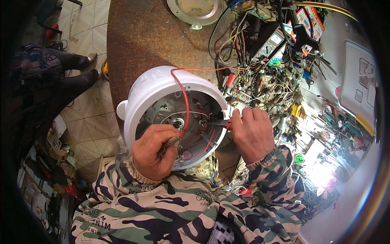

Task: The person works on the internal wiring of a white circular appliance, likely a fan motor. They use pliers and a multimeter to strip, twist, and test wires, then connect them to terminals inside the housing.

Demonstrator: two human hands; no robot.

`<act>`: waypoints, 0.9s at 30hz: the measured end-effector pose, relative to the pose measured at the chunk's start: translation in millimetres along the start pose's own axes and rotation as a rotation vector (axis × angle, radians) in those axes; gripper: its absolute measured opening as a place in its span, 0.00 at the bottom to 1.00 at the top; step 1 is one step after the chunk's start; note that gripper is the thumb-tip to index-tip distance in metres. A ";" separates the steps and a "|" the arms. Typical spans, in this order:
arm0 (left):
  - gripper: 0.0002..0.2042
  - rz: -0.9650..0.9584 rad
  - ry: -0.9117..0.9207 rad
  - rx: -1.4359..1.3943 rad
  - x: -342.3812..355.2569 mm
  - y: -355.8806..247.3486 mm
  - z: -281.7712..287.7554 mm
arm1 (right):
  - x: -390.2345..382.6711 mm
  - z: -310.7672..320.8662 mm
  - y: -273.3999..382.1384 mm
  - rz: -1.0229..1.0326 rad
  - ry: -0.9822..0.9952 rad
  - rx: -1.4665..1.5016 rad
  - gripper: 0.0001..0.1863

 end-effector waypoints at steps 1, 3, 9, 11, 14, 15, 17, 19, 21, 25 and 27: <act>0.12 0.001 0.005 -0.010 0.6 -0.1 0.8 | -0.8 1.3 -0.2 -0.001 0.018 -0.002 0.09; 0.12 0.007 0.017 -0.027 2.5 -1.4 2.9 | -2.4 3.7 -1.3 0.001 0.055 -0.007 0.07; 0.12 0.012 0.007 -0.011 0.3 0.2 0.5 | -3.2 -7.4 -0.6 0.014 0.048 -0.005 0.05; 0.12 0.018 0.006 -0.017 1.1 0.4 0.2 | -3.2 -7.9 -1.9 0.020 0.074 -0.017 0.05; 0.12 0.000 0.008 -0.018 1.8 1.1 0.2 | -2.8 -8.3 -5.6 0.043 0.093 -0.006 0.05; 0.12 0.004 0.007 -0.016 1.6 0.9 0.2 | -2.4 -8.5 -7.0 0.053 0.096 0.003 0.05; 0.12 0.007 0.005 -0.015 1.0 0.5 0.1 | -2.2 -9.1 -9.2 0.065 0.121 0.028 0.05; 0.12 0.002 0.012 -0.011 1.9 -0.2 0.6 | -1.8 -9.4 -10.4 0.060 0.142 0.061 0.04; 0.12 0.003 0.024 -0.011 3.1 -0.2 1.3 | -2.2 -8.9 -10.8 0.035 0.159 0.101 0.04; 0.12 0.007 0.024 -0.016 2.4 1.1 1.5 | -2.4 -10.8 -10.8 0.049 0.145 0.087 0.04; 0.12 0.013 -0.011 0.021 -1.1 0.9 -3.7 | 2.6 -20.4 -15.4 0.117 0.092 0.059 0.06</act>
Point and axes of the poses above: each hand's wrist, its own x-axis towards the middle knuckle, its own z-axis out of the back of the hand, y = z × x, the point moved 3 cm from there along x, towards the middle knuckle, and after that the axes turned 7 degrees about -x, right-handed, at the moved point
